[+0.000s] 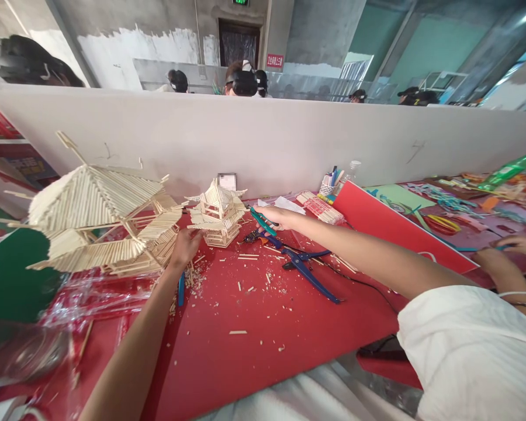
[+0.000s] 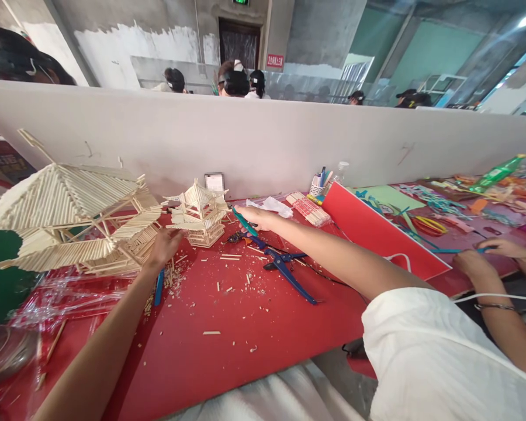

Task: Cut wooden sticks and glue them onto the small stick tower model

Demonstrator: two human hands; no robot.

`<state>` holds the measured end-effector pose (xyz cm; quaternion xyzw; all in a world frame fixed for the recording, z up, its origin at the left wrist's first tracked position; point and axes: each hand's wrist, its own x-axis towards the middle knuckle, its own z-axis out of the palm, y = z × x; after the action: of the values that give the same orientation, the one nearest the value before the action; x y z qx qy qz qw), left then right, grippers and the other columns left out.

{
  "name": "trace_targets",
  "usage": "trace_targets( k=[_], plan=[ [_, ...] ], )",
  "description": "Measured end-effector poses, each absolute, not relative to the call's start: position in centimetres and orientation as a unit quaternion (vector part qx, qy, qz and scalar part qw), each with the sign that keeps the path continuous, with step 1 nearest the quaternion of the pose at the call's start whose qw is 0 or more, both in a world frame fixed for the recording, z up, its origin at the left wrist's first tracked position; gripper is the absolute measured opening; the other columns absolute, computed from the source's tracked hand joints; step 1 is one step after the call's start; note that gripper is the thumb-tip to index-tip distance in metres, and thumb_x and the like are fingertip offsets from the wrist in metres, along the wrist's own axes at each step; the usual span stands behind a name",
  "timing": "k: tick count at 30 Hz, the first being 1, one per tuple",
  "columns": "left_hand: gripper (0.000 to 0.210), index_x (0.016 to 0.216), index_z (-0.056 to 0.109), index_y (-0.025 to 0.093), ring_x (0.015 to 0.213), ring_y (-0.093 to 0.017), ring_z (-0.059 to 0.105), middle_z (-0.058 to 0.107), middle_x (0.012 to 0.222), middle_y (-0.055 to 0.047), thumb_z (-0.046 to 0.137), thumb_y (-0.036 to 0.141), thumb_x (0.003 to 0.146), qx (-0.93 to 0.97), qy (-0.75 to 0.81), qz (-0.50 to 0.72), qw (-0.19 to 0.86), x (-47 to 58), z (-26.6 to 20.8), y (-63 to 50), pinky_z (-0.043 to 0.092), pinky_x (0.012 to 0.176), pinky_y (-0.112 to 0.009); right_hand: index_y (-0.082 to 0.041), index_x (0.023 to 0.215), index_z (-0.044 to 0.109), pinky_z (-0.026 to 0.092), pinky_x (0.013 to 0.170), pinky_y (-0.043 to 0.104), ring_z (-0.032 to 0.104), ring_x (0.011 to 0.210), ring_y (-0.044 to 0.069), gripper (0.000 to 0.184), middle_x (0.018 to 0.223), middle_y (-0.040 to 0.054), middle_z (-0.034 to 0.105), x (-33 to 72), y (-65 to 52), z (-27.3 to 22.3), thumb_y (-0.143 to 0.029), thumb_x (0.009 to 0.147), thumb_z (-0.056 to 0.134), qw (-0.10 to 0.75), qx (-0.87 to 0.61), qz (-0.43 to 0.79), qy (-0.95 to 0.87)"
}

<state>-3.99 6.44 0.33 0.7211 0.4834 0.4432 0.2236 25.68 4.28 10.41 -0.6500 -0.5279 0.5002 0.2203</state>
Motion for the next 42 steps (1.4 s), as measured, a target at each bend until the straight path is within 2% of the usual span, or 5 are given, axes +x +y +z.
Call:
trace_targets(
  k=[8,18,25,31,42],
  plan=[
    [0.049,0.075,0.071,0.016,0.079,-0.027,0.070,0.078,0.082,-0.010,0.055,0.060,0.086,0.718,0.497,0.436,0.216,-4.0,0.3,6.4,0.054,0.077,-0.035,-0.024,0.101,0.061,0.051,0.056,0.023,0.065,0.068,0.016,0.037,0.082,0.0027,0.071,25.4,4.3,10.6,-0.056,0.102,0.042,0.210,-0.645,0.506,-0.532],
    [0.043,0.074,0.071,0.016,0.082,-0.027,0.071,0.079,0.084,-0.010,0.056,0.054,0.087,0.718,0.496,0.431,0.231,-4.0,0.4,6.2,0.054,0.079,-0.033,-0.019,0.086,0.057,0.045,0.047,0.020,0.055,0.049,0.012,0.045,0.061,0.0013,0.063,25.0,4.1,10.2,-0.050,0.108,0.033,0.220,-0.635,0.485,-0.560],
    [0.043,0.078,0.071,0.016,0.083,-0.028,0.071,0.078,0.085,-0.010,0.055,0.055,0.086,0.714,0.500,0.436,0.224,-4.1,-0.3,6.8,0.054,0.080,-0.034,-0.021,0.087,0.055,0.048,0.046,0.022,0.060,0.047,0.015,0.058,0.055,0.0018,0.062,25.4,4.5,9.8,-0.071,0.101,0.029,0.176,-0.618,0.512,-0.569],
    [0.044,0.078,0.072,0.017,0.086,-0.029,0.072,0.079,0.089,-0.010,0.055,0.057,0.086,0.715,0.489,0.446,0.226,-4.1,-0.5,7.0,0.054,0.082,-0.035,-0.020,0.081,0.052,0.049,0.045,0.024,0.060,0.046,0.016,0.058,0.053,0.0015,0.059,25.6,4.9,9.0,-0.065,0.104,0.025,0.189,-0.626,0.486,-0.580],
    [0.050,0.076,0.070,0.017,0.082,-0.029,0.070,0.077,0.081,-0.010,0.053,0.063,0.086,0.718,0.494,0.437,0.222,-3.9,-0.2,6.7,0.052,0.075,-0.035,-0.020,0.072,0.052,0.043,0.041,0.026,0.054,0.045,0.016,0.068,0.055,0.0026,0.057,26.4,5.8,7.2,-0.076,0.099,0.024,0.215,-0.618,0.463,-0.598]
  ],
)
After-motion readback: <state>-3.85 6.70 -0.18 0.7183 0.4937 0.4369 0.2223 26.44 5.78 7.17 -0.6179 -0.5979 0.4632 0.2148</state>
